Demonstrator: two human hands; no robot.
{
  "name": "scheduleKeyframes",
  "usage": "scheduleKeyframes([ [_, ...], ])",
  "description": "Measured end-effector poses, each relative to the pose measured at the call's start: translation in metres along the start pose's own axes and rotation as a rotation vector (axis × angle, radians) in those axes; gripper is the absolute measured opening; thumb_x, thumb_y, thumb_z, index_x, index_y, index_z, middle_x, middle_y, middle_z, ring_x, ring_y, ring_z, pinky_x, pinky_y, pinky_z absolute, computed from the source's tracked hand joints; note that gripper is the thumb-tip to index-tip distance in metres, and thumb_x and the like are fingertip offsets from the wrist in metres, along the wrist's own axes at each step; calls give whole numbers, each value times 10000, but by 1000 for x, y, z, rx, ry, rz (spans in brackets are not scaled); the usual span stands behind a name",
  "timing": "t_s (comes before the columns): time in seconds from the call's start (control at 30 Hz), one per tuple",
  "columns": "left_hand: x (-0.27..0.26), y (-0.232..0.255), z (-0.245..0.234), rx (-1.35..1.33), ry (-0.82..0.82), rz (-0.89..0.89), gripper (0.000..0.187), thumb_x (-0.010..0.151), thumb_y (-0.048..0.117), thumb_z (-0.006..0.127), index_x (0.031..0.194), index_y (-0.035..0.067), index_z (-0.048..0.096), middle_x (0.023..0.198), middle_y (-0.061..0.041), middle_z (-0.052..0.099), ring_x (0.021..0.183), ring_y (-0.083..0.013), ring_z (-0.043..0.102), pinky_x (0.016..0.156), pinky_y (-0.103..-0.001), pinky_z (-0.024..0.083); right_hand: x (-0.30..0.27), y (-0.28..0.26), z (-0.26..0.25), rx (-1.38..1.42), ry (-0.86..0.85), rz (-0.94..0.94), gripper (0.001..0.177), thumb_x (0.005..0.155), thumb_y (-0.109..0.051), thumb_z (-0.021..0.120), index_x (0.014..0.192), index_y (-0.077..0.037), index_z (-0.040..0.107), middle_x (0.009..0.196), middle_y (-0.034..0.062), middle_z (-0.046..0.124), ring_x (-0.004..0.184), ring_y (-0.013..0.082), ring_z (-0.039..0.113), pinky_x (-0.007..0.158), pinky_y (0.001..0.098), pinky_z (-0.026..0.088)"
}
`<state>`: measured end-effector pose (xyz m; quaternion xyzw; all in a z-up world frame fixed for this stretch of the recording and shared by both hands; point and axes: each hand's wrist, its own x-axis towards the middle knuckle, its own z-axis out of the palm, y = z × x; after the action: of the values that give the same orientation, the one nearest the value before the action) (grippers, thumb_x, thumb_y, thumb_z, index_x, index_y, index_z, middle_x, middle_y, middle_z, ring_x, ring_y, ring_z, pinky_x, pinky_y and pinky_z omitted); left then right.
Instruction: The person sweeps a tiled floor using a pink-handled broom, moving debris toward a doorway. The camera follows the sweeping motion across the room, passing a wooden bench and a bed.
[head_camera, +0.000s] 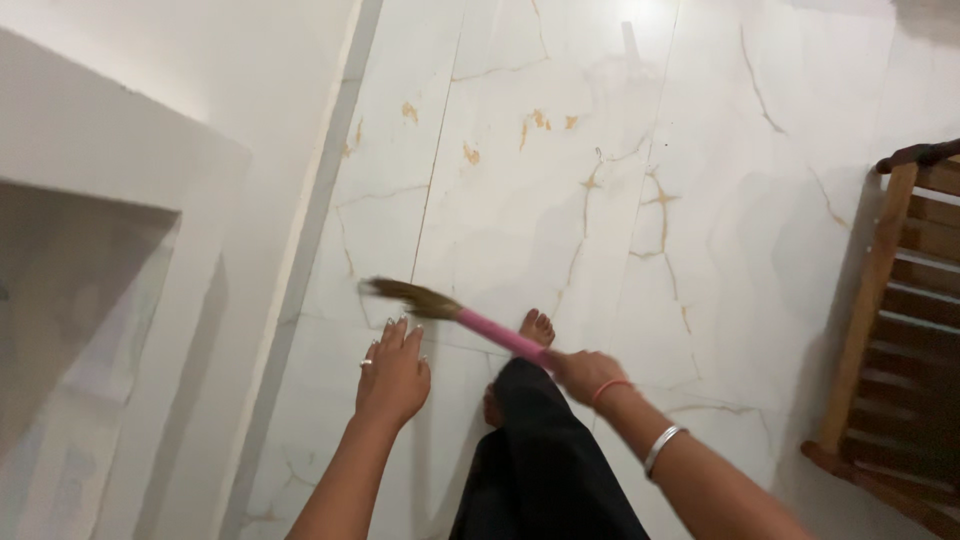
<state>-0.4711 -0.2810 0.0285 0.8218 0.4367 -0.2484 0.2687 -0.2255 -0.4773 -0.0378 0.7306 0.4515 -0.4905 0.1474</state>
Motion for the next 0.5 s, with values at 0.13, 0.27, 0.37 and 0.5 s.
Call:
scheduleKeyframes([
  [0.13,11,-10,-15,11,-23,-27,522,966,231,547,1467,116,464,1626,-107,319,1526,-265,256,1234,-461,248,16,58,-57,58,98,177,451,993,-399,548,1440,-423,489,1093,109,741,1006,345,715,871,480,563],
  [0.27,29,-14,-33,-14,-80,-127,523,968,240,547,1471,127,461,1633,-88,315,1532,-262,251,1235,-466,257,28,105,-112,217,97,389,531,999,-427,529,1519,-418,420,1034,123,772,857,332,787,829,472,597],
  [0.37,38,-6,-42,-48,-114,-168,518,970,242,538,1472,142,454,1637,-75,302,1539,-254,236,1223,-483,256,38,119,-137,249,144,448,534,1013,-387,496,1539,-359,403,985,151,790,813,356,776,800,498,597],
  [0.5,57,-1,-56,-90,-47,-106,515,964,227,540,1464,124,470,1630,-98,325,1529,-266,263,1229,-474,259,41,95,-128,204,386,301,525,1000,-405,535,1495,-258,438,921,217,754,828,425,709,774,555,547],
])
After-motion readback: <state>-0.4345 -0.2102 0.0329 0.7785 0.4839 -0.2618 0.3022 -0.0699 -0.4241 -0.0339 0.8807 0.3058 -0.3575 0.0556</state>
